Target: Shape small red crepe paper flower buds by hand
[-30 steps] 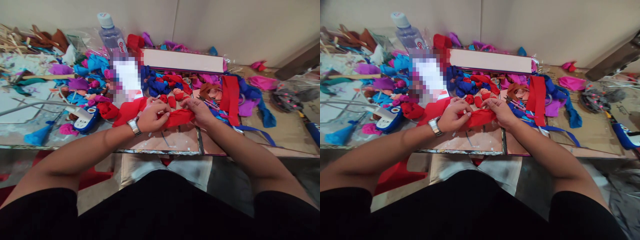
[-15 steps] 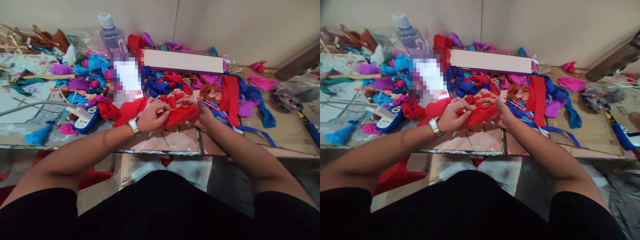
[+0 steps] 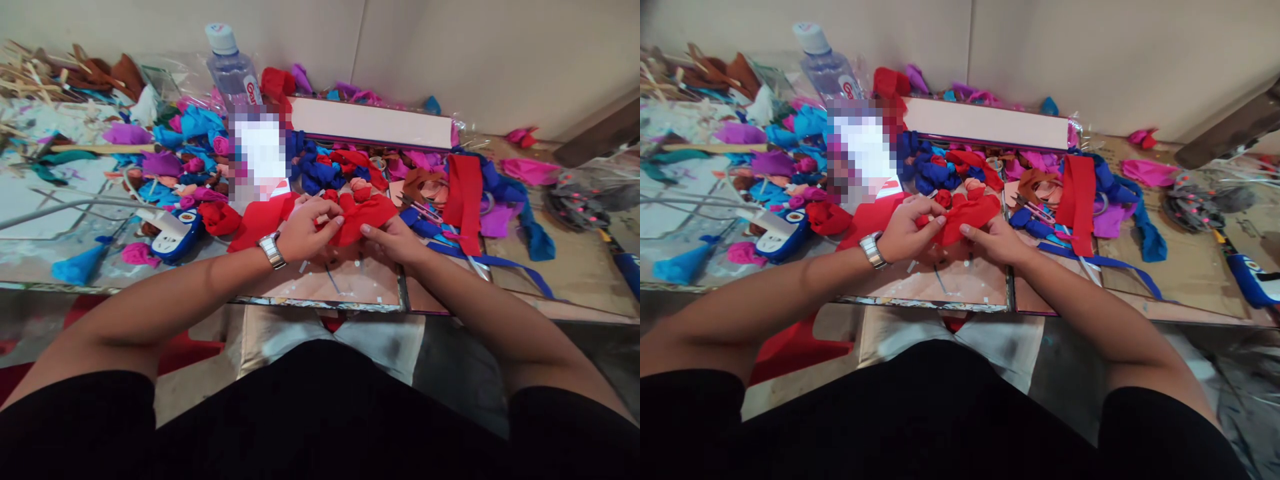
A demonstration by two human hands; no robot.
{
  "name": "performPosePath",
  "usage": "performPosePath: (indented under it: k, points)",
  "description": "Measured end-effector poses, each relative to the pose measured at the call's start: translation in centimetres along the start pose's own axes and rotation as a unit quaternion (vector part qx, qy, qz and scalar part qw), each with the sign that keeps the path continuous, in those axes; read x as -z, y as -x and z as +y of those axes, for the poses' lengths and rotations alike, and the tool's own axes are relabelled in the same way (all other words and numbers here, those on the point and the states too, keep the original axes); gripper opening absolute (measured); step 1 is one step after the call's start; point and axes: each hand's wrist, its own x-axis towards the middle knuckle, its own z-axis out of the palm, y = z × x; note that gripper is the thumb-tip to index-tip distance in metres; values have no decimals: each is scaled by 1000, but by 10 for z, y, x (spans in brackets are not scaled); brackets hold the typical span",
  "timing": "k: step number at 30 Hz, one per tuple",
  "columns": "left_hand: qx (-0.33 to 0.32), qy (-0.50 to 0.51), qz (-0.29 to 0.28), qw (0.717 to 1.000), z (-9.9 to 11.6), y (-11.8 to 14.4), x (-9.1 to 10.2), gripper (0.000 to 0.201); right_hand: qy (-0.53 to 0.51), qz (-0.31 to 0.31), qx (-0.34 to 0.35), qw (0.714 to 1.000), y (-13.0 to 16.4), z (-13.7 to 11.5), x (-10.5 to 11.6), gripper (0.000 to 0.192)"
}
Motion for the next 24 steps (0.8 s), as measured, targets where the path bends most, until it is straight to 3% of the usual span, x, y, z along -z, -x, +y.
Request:
performPosePath:
  k: [7, 10, 19, 24]
  points:
    - [3, 35, -23, 999, 2, -1, 2, 36, 19, -18, 76, 997, -2, -4, -4, 39]
    - [4, 63, -33, 997, 3, -1, 3, 37, 25, -33, 73, 996, 1, -5, -1, 43]
    - [0, 87, -54, 995, 3, -3, 4, 38, 32, 6, 46, 998, 5, -20, -7, 53]
    - [-4, 109, -62, 992, 4, -3, 5, 36, 35, -36, 85, 995, 6, -17, -2, 49]
